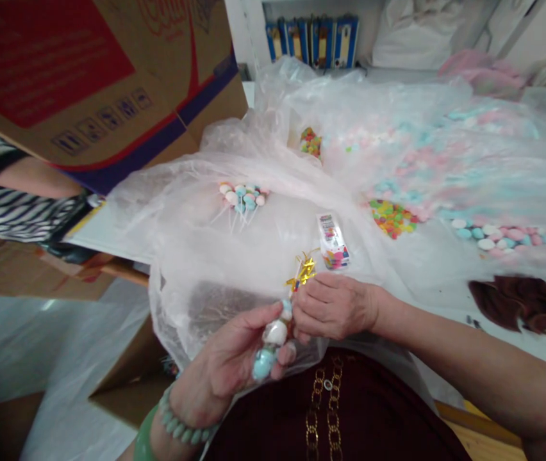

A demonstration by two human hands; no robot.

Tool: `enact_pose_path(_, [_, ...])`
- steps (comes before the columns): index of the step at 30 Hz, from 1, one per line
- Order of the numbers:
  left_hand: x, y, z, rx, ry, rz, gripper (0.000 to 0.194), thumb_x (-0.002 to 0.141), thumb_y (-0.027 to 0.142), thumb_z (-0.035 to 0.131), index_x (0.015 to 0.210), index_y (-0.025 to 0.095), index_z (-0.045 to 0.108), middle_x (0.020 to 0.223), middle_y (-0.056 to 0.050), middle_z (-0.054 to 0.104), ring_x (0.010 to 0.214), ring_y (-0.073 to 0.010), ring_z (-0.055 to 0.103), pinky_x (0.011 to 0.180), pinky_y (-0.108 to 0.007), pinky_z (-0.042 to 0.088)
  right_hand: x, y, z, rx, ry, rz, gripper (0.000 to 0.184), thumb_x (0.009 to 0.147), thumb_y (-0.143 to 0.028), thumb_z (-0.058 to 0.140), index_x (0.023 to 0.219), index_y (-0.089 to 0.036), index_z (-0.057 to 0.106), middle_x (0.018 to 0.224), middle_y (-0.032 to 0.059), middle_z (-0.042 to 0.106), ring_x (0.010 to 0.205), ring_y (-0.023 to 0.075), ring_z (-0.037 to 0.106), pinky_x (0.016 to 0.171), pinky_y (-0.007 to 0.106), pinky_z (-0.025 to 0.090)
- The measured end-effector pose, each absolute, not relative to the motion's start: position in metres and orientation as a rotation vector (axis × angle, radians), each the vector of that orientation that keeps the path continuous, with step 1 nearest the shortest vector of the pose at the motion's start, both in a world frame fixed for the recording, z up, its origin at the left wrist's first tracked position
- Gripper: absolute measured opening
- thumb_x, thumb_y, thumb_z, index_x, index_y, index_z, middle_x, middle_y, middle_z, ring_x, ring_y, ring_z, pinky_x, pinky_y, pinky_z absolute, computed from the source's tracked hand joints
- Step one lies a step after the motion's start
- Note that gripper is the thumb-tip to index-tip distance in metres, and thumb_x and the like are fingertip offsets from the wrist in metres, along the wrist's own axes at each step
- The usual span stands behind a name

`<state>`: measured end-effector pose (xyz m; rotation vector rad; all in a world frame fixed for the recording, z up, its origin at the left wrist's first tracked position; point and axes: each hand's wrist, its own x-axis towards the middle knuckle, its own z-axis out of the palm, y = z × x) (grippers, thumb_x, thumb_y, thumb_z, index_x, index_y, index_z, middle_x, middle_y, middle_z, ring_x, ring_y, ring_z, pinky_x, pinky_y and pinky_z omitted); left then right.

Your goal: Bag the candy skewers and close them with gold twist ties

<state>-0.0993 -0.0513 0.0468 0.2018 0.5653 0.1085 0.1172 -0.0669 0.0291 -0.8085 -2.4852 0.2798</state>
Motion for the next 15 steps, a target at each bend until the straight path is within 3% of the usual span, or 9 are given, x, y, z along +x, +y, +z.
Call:
enact_pose_path(3, [-0.099, -0.058, 0.052, 0.493, 0.647, 0.229, 0.023, 0.081, 0.032, 0.061, 0.088, 0.01, 0.062, 0.07, -0.004, 0.061, 0.047, -0.0081, 0.051, 0.044, -0.02, 0.041, 0.102, -0.075, 0.029, -1.027, -2.195, 0.342, 0.014, 0.089, -0.027, 0.051, 0.083, -0.024, 0.063, 0.079, 0.0051, 0.067, 0.073, 0.016, 0.06, 0.07, 0.033, 0.047])
enact_pose_path(5, [-0.1, -0.059, 0.054, 0.861, 0.765, 0.412, 0.027, 0.077, 0.028, 0.066, 0.1, 0.016, 0.063, 0.076, -0.002, 0.063, 0.052, -0.0093, 0.053, 0.049, -0.022, 0.043, 0.084, -0.082, 0.029, -1.245, -1.815, 0.506, 0.015, 0.086, -0.026, 0.051, 0.076, -0.021, 0.059, 0.069, 0.0039, 0.062, 0.064, 0.0143, 0.056, 0.063, 0.03, 0.045])
enact_pose_path(8, [-0.107, -0.054, 0.054, 1.646, 0.944, 0.642, 0.034, 0.078, 0.02, 0.064, 0.112, 0.023, 0.064, 0.094, -0.004, 0.067, 0.082, -0.0166, 0.06, 0.077, -0.031, 0.048, 0.061, -0.087, 0.032, -1.306, -1.183, 1.278, 0.019, 0.082, -0.03, 0.051, 0.066, -0.02, 0.048, 0.052, -0.0038, 0.046, 0.044, 0.0078, 0.038, 0.044, 0.022, 0.034])
enact_pose_path(11, [-0.12, -0.043, 0.051, 2.392, 0.877, 0.605, 0.032, 0.088, 0.017, 0.051, 0.116, 0.025, 0.063, 0.104, -0.007, 0.067, 0.097, -0.0201, 0.057, 0.093, -0.041, 0.04, 0.056, -0.087, 0.031, -0.971, -0.78, 2.073, 0.025, 0.073, -0.032, 0.058, 0.061, -0.021, 0.04, 0.044, -0.0105, 0.03, 0.036, 0.0041, 0.02, 0.036, 0.019, 0.023])
enact_pose_path(13, [-0.127, -0.039, 0.051, 2.686, 0.775, 0.536, 0.034, 0.091, 0.016, 0.047, 0.119, 0.026, 0.061, 0.104, -0.006, 0.067, 0.098, -0.02, 0.057, 0.095, -0.043, 0.038, 0.06, -0.086, 0.029, -0.879, -0.662, 2.245, 0.024, 0.07, -0.03, 0.062, 0.062, -0.02, 0.042, 0.044, -0.0098, 0.035, 0.036, 0.0038, 0.025, 0.037, 0.018, 0.025])
enact_pose_path(15, [-0.132, -0.04, 0.052, 2.846, 0.747, 0.478, 0.035, 0.091, 0.015, 0.046, 0.12, 0.028, 0.06, 0.1, -0.006, 0.066, 0.097, -0.0202, 0.056, 0.095, -0.044, 0.038, 0.065, -0.087, 0.026, -0.929, -0.643, 2.229, 0.02, 0.072, -0.031, 0.063, 0.067, -0.018, 0.049, 0.051, -0.0056, 0.048, 0.042, 0.0055, 0.038, 0.041, 0.018, 0.032])
